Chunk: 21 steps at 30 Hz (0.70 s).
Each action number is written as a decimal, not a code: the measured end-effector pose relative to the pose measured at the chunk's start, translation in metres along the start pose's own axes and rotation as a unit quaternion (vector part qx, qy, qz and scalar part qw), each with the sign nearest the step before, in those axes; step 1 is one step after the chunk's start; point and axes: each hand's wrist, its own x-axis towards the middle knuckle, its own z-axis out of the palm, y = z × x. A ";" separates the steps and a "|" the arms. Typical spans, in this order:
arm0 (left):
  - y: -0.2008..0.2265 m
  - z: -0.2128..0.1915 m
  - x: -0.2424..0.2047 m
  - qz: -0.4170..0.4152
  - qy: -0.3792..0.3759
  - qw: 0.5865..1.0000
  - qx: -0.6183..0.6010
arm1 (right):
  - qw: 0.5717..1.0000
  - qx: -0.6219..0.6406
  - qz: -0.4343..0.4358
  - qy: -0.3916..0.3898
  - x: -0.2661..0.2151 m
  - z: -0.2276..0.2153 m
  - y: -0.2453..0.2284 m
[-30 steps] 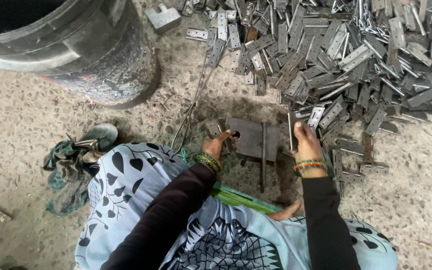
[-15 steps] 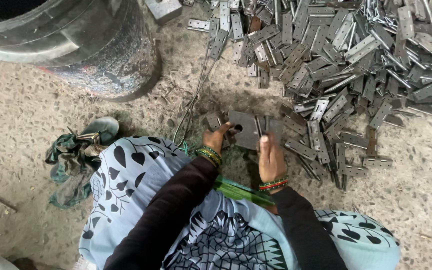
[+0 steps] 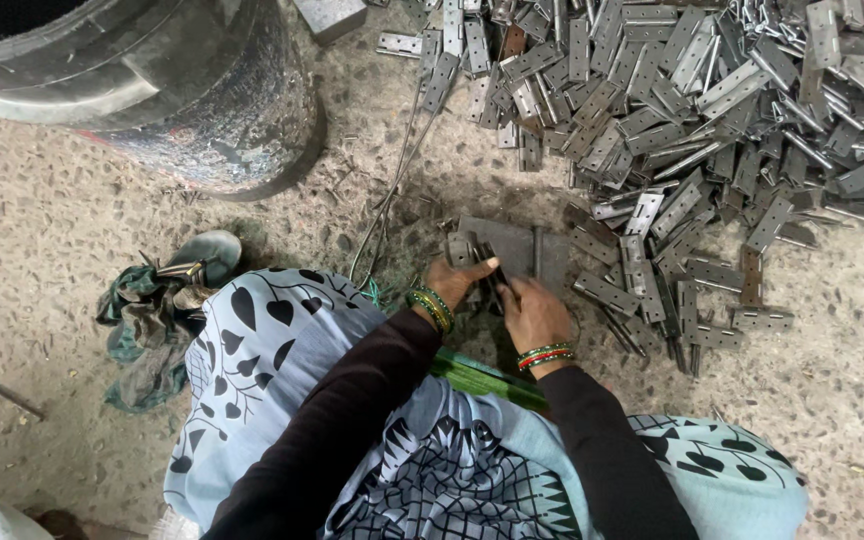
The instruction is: The person sits on the floor and assembles metal hinges by placing two hinge plates together and inserting a metal pin. They use a hammer to tap the pin into place and then drop the assembled hinge into a nearby bucket.
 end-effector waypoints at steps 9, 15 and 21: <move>0.043 -0.005 -0.020 -0.088 -0.074 0.969 -0.218 | 0.868 0.426 0.251 -0.052 0.027 -0.032 0.007; 0.034 -0.004 -0.023 -0.104 -0.154 0.937 -0.296 | 0.978 0.102 -0.180 -0.020 0.005 -0.034 -0.022; 0.030 -0.008 -0.022 -0.048 -0.115 0.945 -0.301 | 0.988 -0.032 0.097 -0.114 0.035 -0.038 0.048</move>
